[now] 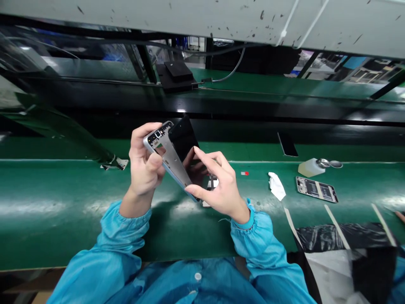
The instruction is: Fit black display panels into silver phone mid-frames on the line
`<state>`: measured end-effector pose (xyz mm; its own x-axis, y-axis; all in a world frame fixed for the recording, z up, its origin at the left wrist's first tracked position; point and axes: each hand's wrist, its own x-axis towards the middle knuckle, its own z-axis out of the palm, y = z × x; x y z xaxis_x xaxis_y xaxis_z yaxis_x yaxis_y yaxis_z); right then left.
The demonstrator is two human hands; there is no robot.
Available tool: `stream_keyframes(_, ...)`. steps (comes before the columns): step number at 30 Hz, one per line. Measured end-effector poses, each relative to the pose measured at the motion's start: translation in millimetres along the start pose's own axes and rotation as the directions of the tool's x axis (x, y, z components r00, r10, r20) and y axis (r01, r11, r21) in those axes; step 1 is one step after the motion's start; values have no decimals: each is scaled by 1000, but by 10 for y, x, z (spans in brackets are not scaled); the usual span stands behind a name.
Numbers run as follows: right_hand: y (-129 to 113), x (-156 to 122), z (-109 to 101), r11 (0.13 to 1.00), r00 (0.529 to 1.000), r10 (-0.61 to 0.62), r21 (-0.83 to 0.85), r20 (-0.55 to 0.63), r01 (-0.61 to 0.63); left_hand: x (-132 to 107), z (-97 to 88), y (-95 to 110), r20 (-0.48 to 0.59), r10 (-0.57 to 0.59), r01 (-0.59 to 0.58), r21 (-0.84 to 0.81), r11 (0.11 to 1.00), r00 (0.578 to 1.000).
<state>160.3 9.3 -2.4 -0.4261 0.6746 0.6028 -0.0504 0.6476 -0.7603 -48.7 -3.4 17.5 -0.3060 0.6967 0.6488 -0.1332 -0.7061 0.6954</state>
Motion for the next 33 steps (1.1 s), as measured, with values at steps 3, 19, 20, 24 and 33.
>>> stream_keyframes(3, 2, 3, -82, 999, 996, 50, 6, 73, -51, 30, -54, 50, -43, -10, 11, 28, 1000, 999)
stream_keyframes(19, 42, 1, 19, 992, 992, -80, -88, 99, 89, -73, -62, 24, 219, 81, -100, 77, 992, 972)
stream_keyframes(20, 53, 5, 16, 990, 990, -97, -90, 102, 107, -73, -67, 27, 231, 86, -106, 75, 992, 969)
stream_keyframes(24, 108, 24, 16, 985, 981, -148, -73, 122, 158, -73, -67, 45, 246, 106, -126, 65, 990, 964)
stream_keyframes(33, 247, 48, 27, 977, 969, -211, -10, 127, 214, -95, -42, 108, 239, 98, -110, 40, 993, 966)
